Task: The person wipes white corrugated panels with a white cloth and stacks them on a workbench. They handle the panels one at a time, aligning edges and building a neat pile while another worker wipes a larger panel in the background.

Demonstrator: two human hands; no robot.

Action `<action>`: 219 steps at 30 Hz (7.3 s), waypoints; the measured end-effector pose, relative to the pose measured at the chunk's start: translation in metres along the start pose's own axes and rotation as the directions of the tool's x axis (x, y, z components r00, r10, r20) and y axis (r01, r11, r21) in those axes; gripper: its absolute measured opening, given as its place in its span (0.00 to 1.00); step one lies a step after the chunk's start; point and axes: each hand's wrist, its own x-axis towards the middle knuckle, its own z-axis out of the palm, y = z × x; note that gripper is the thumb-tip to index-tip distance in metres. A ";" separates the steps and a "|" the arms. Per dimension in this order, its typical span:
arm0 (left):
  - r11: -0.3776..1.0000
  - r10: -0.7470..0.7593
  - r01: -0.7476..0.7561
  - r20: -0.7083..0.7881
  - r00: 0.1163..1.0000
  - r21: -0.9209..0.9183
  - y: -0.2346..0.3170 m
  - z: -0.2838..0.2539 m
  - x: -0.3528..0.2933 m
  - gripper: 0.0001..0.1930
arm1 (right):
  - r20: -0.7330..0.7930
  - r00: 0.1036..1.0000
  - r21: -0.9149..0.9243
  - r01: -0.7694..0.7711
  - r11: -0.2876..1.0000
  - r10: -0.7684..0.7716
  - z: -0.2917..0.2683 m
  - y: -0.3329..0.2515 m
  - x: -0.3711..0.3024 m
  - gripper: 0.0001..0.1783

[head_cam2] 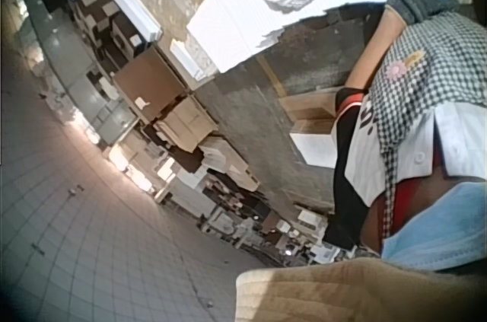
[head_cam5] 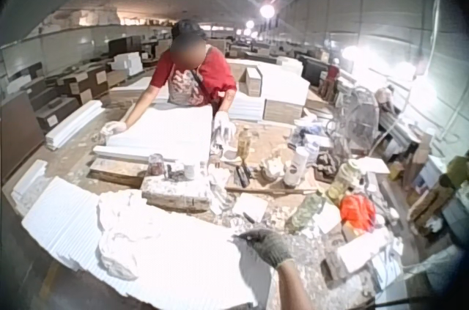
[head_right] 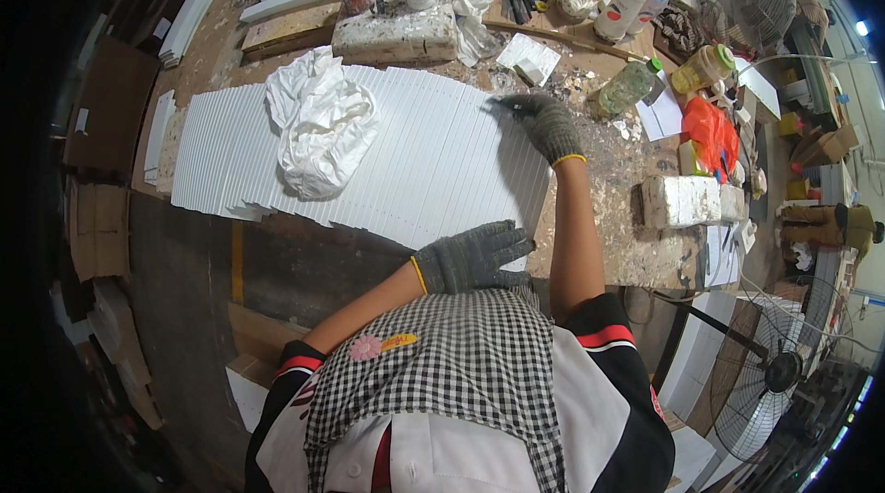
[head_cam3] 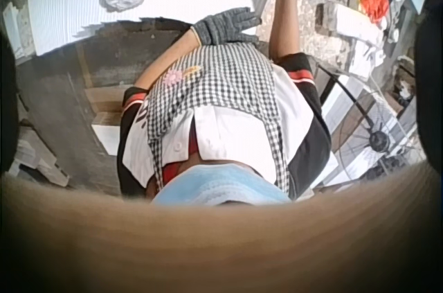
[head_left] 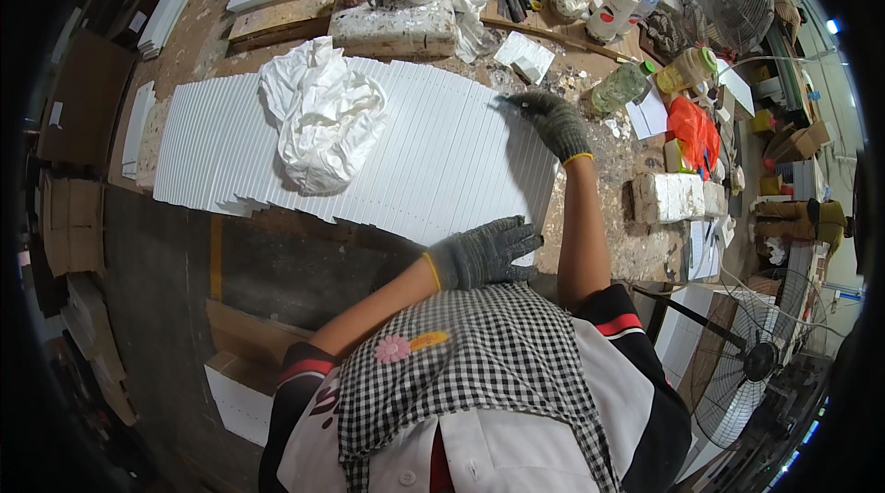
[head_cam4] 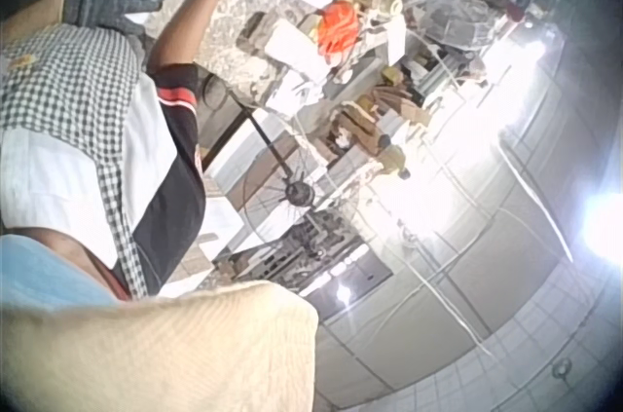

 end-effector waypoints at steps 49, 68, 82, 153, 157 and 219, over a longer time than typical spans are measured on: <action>0.999 0.020 -0.014 -0.126 0.992 0.046 0.005 -0.013 0.005 0.15 | -0.044 0.998 -0.180 0.036 0.983 -0.044 0.032 -0.021 0.049 0.15; 0.998 0.028 -0.023 -0.077 0.997 0.062 0.004 -0.020 0.006 0.17 | 0.021 0.994 -0.237 0.105 0.966 -0.103 0.029 -0.021 0.039 0.14; 0.999 0.024 -0.018 -0.146 0.989 0.041 0.005 -0.014 0.007 0.17 | 0.136 0.985 -0.159 0.128 0.979 -0.107 0.020 -0.029 0.041 0.15; 0.815 -0.339 0.363 0.135 0.931 -0.451 0.005 -0.016 0.010 0.32 | 0.083 0.989 -0.284 0.139 0.949 -0.121 0.081 -0.074 0.099 0.16; 0.818 -0.381 0.319 -0.036 0.924 -0.479 0.008 -0.015 0.008 0.31 | 0.287 0.940 -0.107 0.225 0.969 -0.186 0.083 -0.085 0.084 0.14; 0.975 0.180 -0.187 0.064 0.981 0.123 0.025 0.019 0.028 0.12 | -0.290 0.844 -0.573 0.224 0.788 -0.452 -0.039 -0.057 0.038 0.13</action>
